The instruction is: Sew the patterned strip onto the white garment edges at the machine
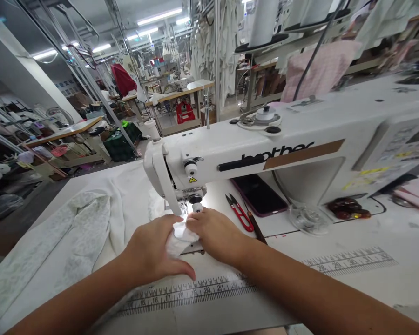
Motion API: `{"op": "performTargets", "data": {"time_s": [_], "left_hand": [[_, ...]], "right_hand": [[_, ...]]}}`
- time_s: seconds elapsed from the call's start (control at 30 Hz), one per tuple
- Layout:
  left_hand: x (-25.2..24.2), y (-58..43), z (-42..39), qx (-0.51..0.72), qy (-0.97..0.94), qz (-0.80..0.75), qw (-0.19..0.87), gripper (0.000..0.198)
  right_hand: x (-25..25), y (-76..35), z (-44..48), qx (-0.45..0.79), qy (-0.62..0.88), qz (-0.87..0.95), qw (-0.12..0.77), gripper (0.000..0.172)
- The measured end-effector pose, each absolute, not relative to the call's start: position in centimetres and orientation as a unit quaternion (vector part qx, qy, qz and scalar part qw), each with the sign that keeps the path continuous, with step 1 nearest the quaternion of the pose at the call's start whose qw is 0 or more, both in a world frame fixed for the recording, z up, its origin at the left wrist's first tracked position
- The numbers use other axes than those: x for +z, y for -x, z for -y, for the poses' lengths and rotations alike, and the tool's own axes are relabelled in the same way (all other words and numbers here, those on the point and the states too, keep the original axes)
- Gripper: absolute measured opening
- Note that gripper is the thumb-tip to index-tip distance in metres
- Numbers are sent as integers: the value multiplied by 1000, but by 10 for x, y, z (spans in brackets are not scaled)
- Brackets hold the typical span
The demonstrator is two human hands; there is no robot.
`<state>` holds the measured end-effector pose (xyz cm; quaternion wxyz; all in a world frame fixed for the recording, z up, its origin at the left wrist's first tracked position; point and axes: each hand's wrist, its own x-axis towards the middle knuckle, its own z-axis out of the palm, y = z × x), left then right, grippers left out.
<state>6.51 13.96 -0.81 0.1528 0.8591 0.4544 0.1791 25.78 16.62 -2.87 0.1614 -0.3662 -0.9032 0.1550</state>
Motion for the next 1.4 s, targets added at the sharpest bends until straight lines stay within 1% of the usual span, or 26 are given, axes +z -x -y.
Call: {"op": "performTargets", "data": {"time_s": [0.03, 0.07, 0.1, 0.13, 0.17, 0.2, 0.27, 0.43, 0.57, 0.63, 0.77, 0.9, 1.03, 1.27, 1.33, 1.4], "left_hand": [[-13, -67, -145, 155, -873, -450, 104, 60], [-19, -69, -150, 143, -883, -443, 61, 51], [-24, -70, -155, 143, -891, -431, 29, 38], [-30, -70, -161, 152, -899, -412, 5, 25], [-35, -70, -166, 165, -907, -387, -13, 16], [-40, -69, -171, 178, -915, -362, -26, 17], [-47, -68, -178, 183, -926, -329, -36, 25], [-43, -72, -188, 132, -934, -330, -33, 28], [-36, -77, -194, 141, -936, -310, -92, 35], [-40, -75, -197, 178, -936, -276, -131, 31], [-55, -68, -198, 226, -927, -244, -176, 15], [-60, -66, -196, 220, -921, -255, -195, 9], [-53, -67, -194, 199, -927, -252, -194, 13], [-48, -65, -180, 159, -944, -257, -136, 22], [-40, -61, -172, 111, -950, -279, -91, 23], [-25, -58, -165, 66, -944, -322, -13, 25]], "right_hand": [[-28, -259, -167, 154, 371, 901, 163, 15], [-28, -261, -168, 154, 377, 899, 164, 17], [-28, -263, -168, 155, 380, 897, 165, 19], [-28, -265, -169, 156, 382, 896, 166, 21], [-28, -266, -169, 158, 382, 895, 166, 23], [-28, -266, -169, 161, 380, 896, 168, 25], [-27, -265, -169, 168, 372, 896, 177, 27], [-25, -264, -169, 205, 357, 892, 187, 22], [-27, -270, -169, 195, 370, 883, 212, 24], [-27, -272, -170, 194, 385, 876, 217, 24], [-29, -269, -175, 176, 409, 876, 187, 18], [-35, -264, -179, 131, 418, 886, 152, 27], [-45, -268, -179, 77, 381, 914, 114, 26], [-52, -270, -173, -7, 353, 934, 55, 21], [-52, -269, -170, -29, 357, 933, 44, 25], [-53, -269, -169, -41, 361, 931, 40, 27]]}}
